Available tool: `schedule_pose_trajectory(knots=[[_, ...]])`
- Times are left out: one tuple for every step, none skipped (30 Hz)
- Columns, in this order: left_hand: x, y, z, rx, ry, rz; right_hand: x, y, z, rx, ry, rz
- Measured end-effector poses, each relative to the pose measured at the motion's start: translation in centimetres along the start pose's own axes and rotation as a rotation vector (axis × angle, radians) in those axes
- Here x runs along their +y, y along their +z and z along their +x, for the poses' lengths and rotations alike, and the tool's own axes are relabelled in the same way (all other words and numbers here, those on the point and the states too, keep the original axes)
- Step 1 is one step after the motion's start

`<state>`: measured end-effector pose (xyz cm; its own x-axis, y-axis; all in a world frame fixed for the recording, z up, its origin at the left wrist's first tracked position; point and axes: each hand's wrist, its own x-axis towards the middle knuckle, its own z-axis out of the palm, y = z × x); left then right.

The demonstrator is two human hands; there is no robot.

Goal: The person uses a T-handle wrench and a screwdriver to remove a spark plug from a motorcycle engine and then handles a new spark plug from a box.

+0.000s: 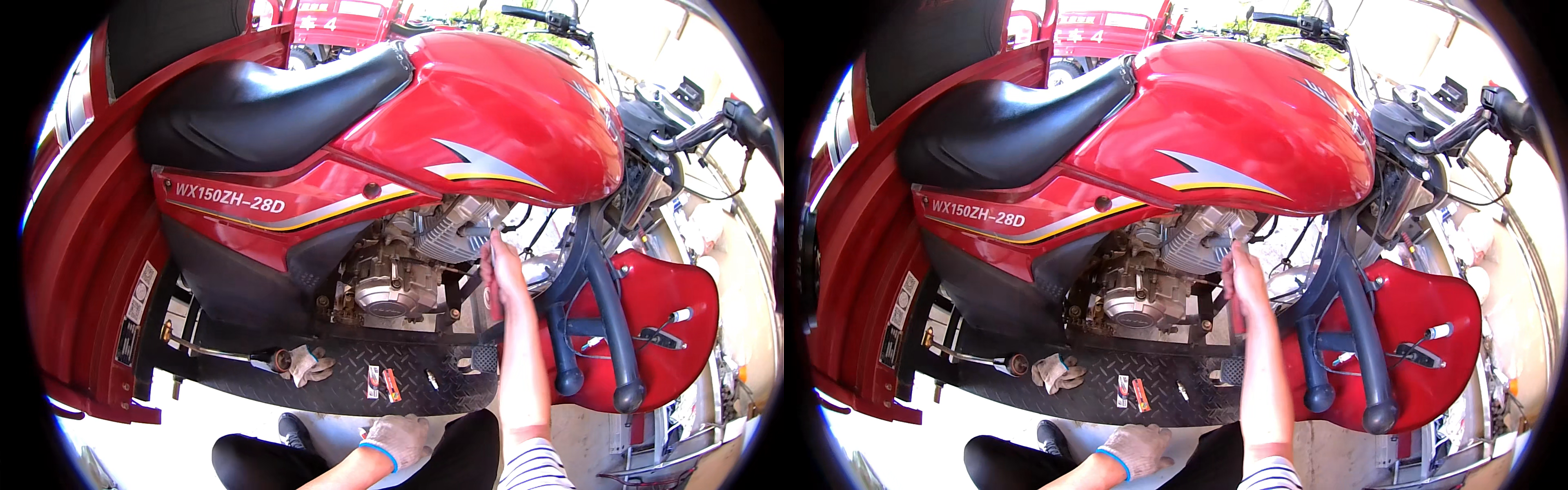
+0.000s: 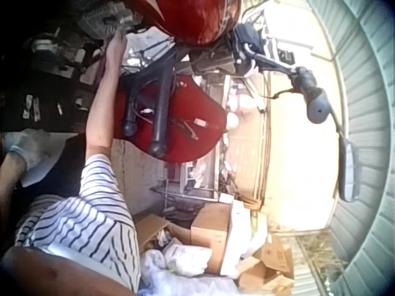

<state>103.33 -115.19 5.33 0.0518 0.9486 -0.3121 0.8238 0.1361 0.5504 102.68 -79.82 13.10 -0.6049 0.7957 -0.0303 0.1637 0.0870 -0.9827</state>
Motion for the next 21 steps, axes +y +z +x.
schedule_pose_trajectory(knots=[[0.0, 0.2, 0.2, 0.001, 0.014, 0.014, -0.7, -2.5, 0.8, -0.046, -0.061, -0.293], [-0.1, 0.3, 0.3, 0.0, 0.021, 0.029, -1.5, -3.8, 1.3, -0.056, -0.196, -0.557], [-0.1, 0.3, 0.3, -0.003, 0.013, 0.032, -2.5, -4.2, 1.7, -0.069, -0.333, -0.816], [-0.1, 0.3, 0.2, -0.006, 0.006, 0.035, -3.7, -4.1, 1.6, -0.107, -0.338, -0.906], [-0.1, 0.3, 0.2, -0.01, 0.0, 0.038, -3.2, -3.9, 1.8, -0.047, -0.33, -0.853], [0.2, 0.1, 0.4, -0.011, 0.012, 0.042, -2.4, -4.0, 2.0, 0.025, -0.318, -0.808], [0.3, -0.2, 0.3, -0.01, 0.01, 0.039, -1.3, -3.2, 2.5, 0.081, -0.309, -0.757], [0.4, -0.3, 0.3, -0.009, 0.009, 0.037, 0.2, -2.3, 2.2, 0.089, -0.034, -0.384], [0.0, -0.2, 0.1, -0.01, -0.015, 0.032, 0.0, 1.2, 0.7, 0.083, 0.074, 0.049], [-0.1, -0.1, 0.2, -0.012, -0.022, 0.035, 0.8, 3.0, 0.6, 0.049, 0.265, 0.454], [-0.1, 0.0, 0.3, -0.022, -0.028, 0.037, 0.3, 5.5, -0.1, 0.168, 0.24, 0.582], [0.1, 0.0, 0.4, -0.032, -0.021, 0.031, -0.3, 7.2, -0.3, 0.199, 0.208, 0.849], [0.2, -0.2, 0.7, -0.039, -0.015, 0.027, -0.6, 8.8, -0.1, 0.198, 0.138, 1.014], [0.8, -0.3, 1.3, -0.056, 0.017, 0.028, -1.3, 8.8, 0.4, 0.25, 0.089, 1.081], [0.7, -0.3, 1.2, -0.054, 0.018, 0.015, -1.8, 10.1, 0.8, 0.273, 0.066, 1.159], [0.6, -0.2, 1.2, -0.053, 0.019, 0.003, -2.2, 9.8, 0.6, 0.237, 0.114, 1.122], [0.6, -0.1, 1.2, -0.051, 0.021, -0.009, -2.2, 8.9, -0.7, 0.295, 0.081, 0.965], [0.5, 0.0, 0.8, -0.038, -0.005, -0.009, -2.3, 8.5, -1.7, 0.22, 0.111, 0.873], [0.1, 0.0, 0.6, -0.023, 0.012, -0.016, -2.0, 7.1, -2.4, 0.155, 0.139, 0.771], [0.2, 0.1, 0.6, -0.008, 0.045, -0.022, -1.8, 4.7, -2.3, 0.077, 0.188, 0.561], [0.0, 0.3, 0.4, 0.005, 0.069, -0.031, -1.4, 2.4, -2.0, -0.055, 0.191, 0.332]])
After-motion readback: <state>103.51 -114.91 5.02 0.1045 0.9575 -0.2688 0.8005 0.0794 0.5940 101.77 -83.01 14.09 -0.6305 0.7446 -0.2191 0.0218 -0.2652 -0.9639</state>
